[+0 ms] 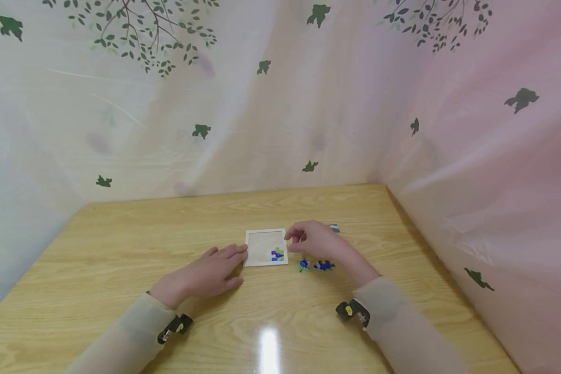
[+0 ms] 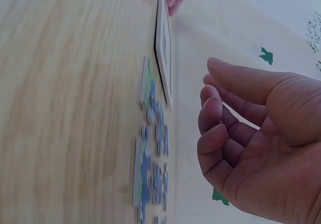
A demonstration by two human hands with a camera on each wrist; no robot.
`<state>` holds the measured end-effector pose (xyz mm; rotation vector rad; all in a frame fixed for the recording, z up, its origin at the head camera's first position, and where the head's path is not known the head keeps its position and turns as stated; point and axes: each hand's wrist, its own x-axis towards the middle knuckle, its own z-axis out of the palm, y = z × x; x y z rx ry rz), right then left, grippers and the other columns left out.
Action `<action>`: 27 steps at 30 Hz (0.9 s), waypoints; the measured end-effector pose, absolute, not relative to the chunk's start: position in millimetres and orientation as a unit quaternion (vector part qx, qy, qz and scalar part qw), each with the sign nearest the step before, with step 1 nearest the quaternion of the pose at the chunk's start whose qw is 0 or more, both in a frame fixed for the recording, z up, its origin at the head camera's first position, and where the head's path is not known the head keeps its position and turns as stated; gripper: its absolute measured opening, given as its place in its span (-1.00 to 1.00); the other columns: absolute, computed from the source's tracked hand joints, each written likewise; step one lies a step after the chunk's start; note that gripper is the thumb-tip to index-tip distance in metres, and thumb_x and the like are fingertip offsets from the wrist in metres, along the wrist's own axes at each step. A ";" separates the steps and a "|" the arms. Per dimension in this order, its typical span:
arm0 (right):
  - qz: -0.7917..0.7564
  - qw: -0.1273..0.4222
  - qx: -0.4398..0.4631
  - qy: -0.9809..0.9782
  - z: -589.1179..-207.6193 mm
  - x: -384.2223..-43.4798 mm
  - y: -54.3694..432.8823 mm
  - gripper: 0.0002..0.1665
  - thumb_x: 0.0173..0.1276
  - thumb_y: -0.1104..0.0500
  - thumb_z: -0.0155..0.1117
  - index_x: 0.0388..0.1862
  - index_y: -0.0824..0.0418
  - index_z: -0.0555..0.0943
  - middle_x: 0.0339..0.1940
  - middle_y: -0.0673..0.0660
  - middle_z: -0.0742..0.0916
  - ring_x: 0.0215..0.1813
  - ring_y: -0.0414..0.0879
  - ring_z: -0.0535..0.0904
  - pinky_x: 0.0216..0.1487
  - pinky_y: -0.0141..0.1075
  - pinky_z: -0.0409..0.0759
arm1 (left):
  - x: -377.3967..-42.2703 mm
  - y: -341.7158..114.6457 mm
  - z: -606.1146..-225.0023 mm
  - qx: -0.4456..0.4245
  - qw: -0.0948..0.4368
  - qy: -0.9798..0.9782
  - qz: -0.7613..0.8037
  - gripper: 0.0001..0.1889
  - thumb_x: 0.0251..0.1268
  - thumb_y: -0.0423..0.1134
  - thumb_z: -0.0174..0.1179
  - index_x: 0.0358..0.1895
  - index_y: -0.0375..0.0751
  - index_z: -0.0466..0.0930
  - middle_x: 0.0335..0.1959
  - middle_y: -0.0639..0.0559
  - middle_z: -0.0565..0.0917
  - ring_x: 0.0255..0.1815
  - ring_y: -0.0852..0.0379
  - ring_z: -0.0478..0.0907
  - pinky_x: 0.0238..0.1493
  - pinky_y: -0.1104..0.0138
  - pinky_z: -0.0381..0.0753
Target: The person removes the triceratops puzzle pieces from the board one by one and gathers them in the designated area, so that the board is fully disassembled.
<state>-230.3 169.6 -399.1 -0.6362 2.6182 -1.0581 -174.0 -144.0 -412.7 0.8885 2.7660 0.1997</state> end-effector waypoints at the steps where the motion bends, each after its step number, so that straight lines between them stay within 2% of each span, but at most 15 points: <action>1: -0.362 0.125 -0.219 0.897 -399.5 -230.7 165.7 -0.72 0.56 0.17 0.48 0.17 0.21 0.78 -0.17 -0.01 0.74 -0.13 -0.08 0.63 -0.08 -0.19 0.68 | -174.0 -143.9 -412.6 0.303 0.114 0.944 0.067 -0.31 0.76 0.01 0.12 0.72 -0.29 0.28 0.77 -0.15 0.24 0.78 -0.24 0.13 0.72 -0.33 0.09; 8: -0.349 0.147 -0.225 0.898 -402.0 -233.6 144.6 -0.66 0.56 0.15 0.50 0.23 0.22 0.78 -0.16 0.00 0.75 -0.18 -0.10 0.63 -0.14 -0.20 0.69 | -175.8 -144.5 -414.5 0.309 0.108 0.943 0.065 -0.31 0.76 0.02 0.11 0.72 -0.29 0.28 0.77 -0.15 0.25 0.77 -0.23 0.15 0.70 -0.33 0.14; 16: -0.340 0.157 -0.208 0.904 -407.1 -233.4 136.1 -0.69 0.51 0.17 0.54 0.17 0.20 0.80 -0.16 0.01 0.76 -0.18 -0.11 0.61 -0.11 -0.22 0.68 | -176.0 -144.5 -416.3 0.308 0.107 0.943 0.065 -0.30 0.77 0.05 0.08 0.73 -0.28 0.26 0.78 -0.15 0.23 0.78 -0.22 0.14 0.71 -0.32 0.14; 22: -0.346 0.170 -0.199 0.901 -411.2 -232.9 135.7 -0.71 0.49 0.20 0.55 0.15 0.19 0.80 -0.18 0.02 0.74 -0.22 -0.09 0.62 -0.19 -0.22 0.68 | -174.4 -143.6 -414.2 0.308 0.110 0.942 0.075 -0.29 0.77 0.02 0.12 0.73 -0.32 0.25 0.78 -0.18 0.22 0.78 -0.24 0.12 0.72 -0.30 0.13; 27: -0.336 0.169 -0.197 0.905 -412.5 -233.7 135.0 -0.68 0.44 0.21 0.59 0.14 0.18 0.80 -0.12 0.00 0.75 -0.10 -0.09 0.63 -0.04 -0.17 0.72 | -173.9 -143.1 -413.0 0.305 0.110 0.943 0.070 -0.29 0.77 0.03 0.11 0.73 -0.31 0.25 0.78 -0.18 0.22 0.78 -0.24 0.12 0.72 -0.30 0.13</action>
